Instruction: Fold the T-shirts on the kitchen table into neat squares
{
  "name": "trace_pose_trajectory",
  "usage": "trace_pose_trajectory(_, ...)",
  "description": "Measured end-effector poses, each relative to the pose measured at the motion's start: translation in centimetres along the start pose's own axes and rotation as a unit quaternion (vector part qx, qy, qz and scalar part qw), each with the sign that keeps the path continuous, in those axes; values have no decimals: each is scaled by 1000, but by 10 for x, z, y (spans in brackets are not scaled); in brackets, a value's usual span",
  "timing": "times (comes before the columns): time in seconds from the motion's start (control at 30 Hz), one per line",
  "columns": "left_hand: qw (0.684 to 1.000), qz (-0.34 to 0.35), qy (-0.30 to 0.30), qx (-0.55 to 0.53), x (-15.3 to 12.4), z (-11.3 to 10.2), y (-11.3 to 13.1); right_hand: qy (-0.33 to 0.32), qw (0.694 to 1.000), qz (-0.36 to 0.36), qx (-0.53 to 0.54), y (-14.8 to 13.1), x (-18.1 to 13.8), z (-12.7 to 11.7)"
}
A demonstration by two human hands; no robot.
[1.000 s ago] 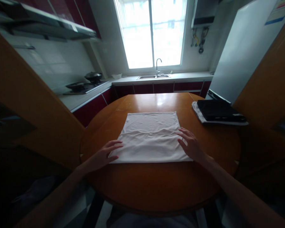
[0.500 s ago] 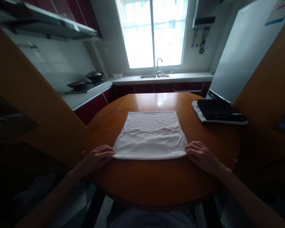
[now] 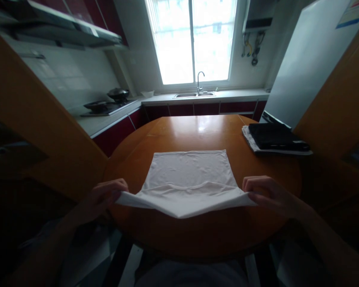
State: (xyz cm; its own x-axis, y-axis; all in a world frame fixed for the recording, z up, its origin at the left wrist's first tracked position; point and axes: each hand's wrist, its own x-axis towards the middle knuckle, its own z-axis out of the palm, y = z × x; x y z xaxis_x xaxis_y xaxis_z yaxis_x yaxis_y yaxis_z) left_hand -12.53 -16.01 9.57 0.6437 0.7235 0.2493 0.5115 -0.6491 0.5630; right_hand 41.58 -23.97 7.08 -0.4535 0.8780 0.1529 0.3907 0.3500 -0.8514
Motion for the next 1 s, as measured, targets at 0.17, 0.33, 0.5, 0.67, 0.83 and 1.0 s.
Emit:
trace_pose_trajectory(0.17,990,-84,114,-7,29,-5,-4,8,998,38,56,-1,39,-31)
trace_pose_trajectory(0.33,974,-113,195,-10,83,-10,-38,100,984,50,138,31,101,-55)
trace_pose_trajectory(0.5,979,-116,162,-35,145,4,-96,164,971,121,128,75,160,-56)
trace_pose_trajectory(0.67,986,-136,95,-11,173,35,-141,188,956,223,-40,120,188,-42)
trace_pose_trajectory(0.83,989,-123,80,-10,168,45,-160,170,970,156,-82,136,184,-40)
trace_pose_trajectory(1.0,984,-129,125,13,169,45,-170,214,954,170,-120,136,183,-42)
